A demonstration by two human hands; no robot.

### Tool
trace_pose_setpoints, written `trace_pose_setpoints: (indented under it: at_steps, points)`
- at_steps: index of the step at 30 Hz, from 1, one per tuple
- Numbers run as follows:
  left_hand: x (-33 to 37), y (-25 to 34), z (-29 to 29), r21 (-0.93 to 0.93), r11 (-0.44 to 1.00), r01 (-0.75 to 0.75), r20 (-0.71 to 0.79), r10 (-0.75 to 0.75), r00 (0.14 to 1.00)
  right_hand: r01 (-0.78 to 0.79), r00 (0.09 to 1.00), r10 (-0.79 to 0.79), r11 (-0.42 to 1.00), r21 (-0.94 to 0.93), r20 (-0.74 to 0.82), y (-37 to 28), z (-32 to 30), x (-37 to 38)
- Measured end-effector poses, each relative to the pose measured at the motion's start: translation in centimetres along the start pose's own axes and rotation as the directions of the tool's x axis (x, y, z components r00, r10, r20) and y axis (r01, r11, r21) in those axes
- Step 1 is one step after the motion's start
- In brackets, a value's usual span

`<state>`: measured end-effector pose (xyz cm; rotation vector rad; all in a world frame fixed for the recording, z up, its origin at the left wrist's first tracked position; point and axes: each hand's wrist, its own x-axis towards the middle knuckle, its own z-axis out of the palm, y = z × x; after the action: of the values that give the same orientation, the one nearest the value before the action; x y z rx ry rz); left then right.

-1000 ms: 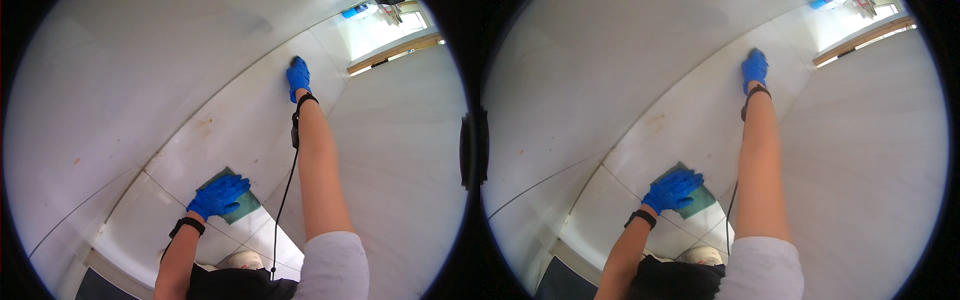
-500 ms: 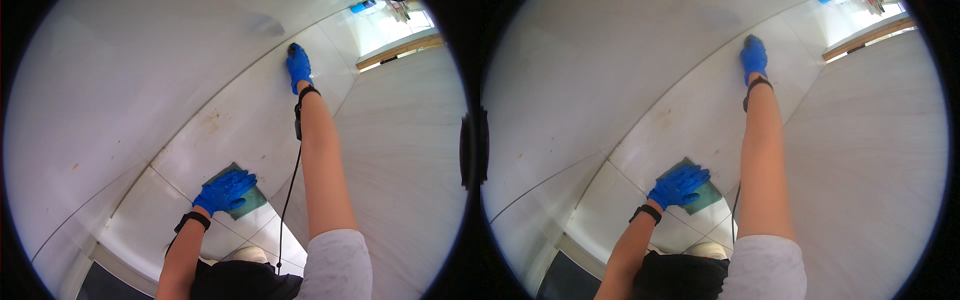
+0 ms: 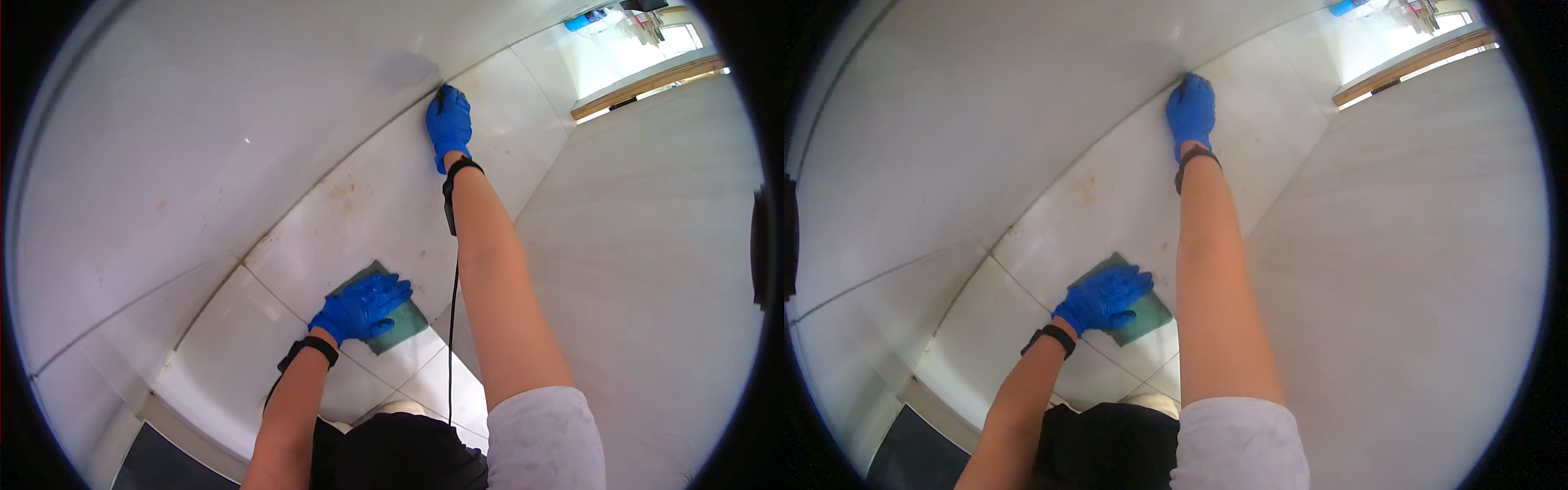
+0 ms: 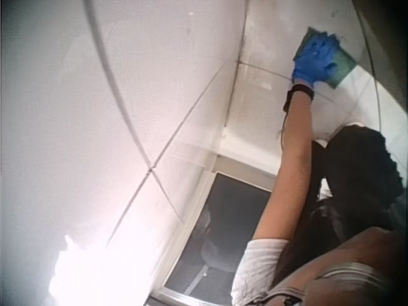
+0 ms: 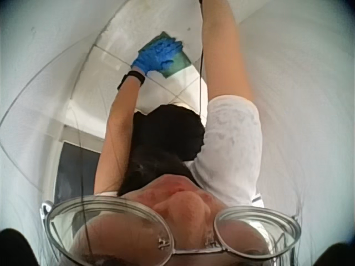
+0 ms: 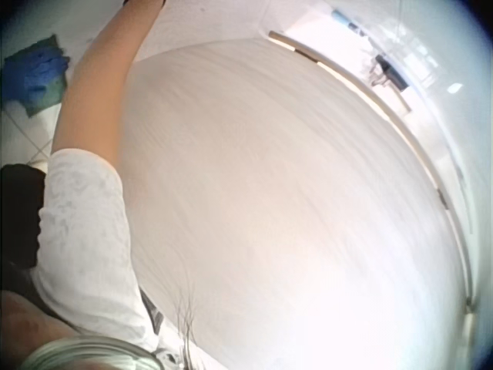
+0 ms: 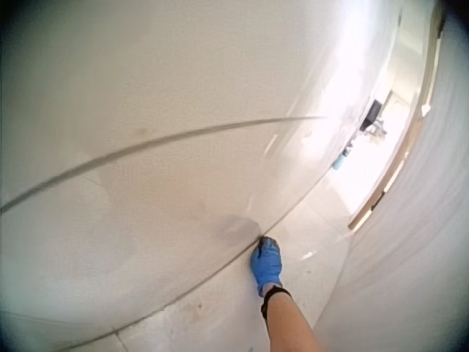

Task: The person cleans the base of a white cabinet in a bathroom by wiping it with a cloth and scrubbing it with a steel wool scrubber.

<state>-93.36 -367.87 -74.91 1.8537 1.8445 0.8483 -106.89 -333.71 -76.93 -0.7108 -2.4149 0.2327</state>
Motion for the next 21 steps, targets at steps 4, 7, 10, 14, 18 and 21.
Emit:
trace_pose_setpoints:
  at_steps: [4,7,10,14,18,21]
  points:
    - [-0.5,-0.8,-0.1,0.011,1.000,-0.009,-0.052,0.010,0.999,-0.204,0.971,0.186,0.972,0.118,0.152,-2.6,-0.9,-0.3]
    - [0.3,-0.6,0.3,-0.031,0.996,-0.083,-0.137,0.078,0.988,-0.249,0.968,0.248,0.933,0.258,0.038,-2.4,-1.9,-1.6]
    - [0.2,-0.7,0.6,0.006,0.997,-0.075,-0.034,0.076,0.997,-0.265,0.936,0.314,0.927,0.265,-0.161,-6.4,-3.1,-3.9]
    - [-1.8,-1.5,2.7,-0.056,0.998,-0.001,-0.096,-0.004,0.995,-0.437,0.875,0.483,0.811,0.388,-0.024,-13.2,-5.5,-9.1]
    - [-1.6,-2.5,3.5,-0.523,0.851,0.044,-0.127,-0.129,0.983,-0.489,0.805,0.545,0.387,0.782,0.234,-16.8,-8.5,-13.6]
    - [0.5,-0.6,-0.6,-0.346,0.931,0.116,0.103,-0.085,0.991,-0.554,0.739,0.573,0.219,0.803,0.353,-16.8,-11.6,-13.9]
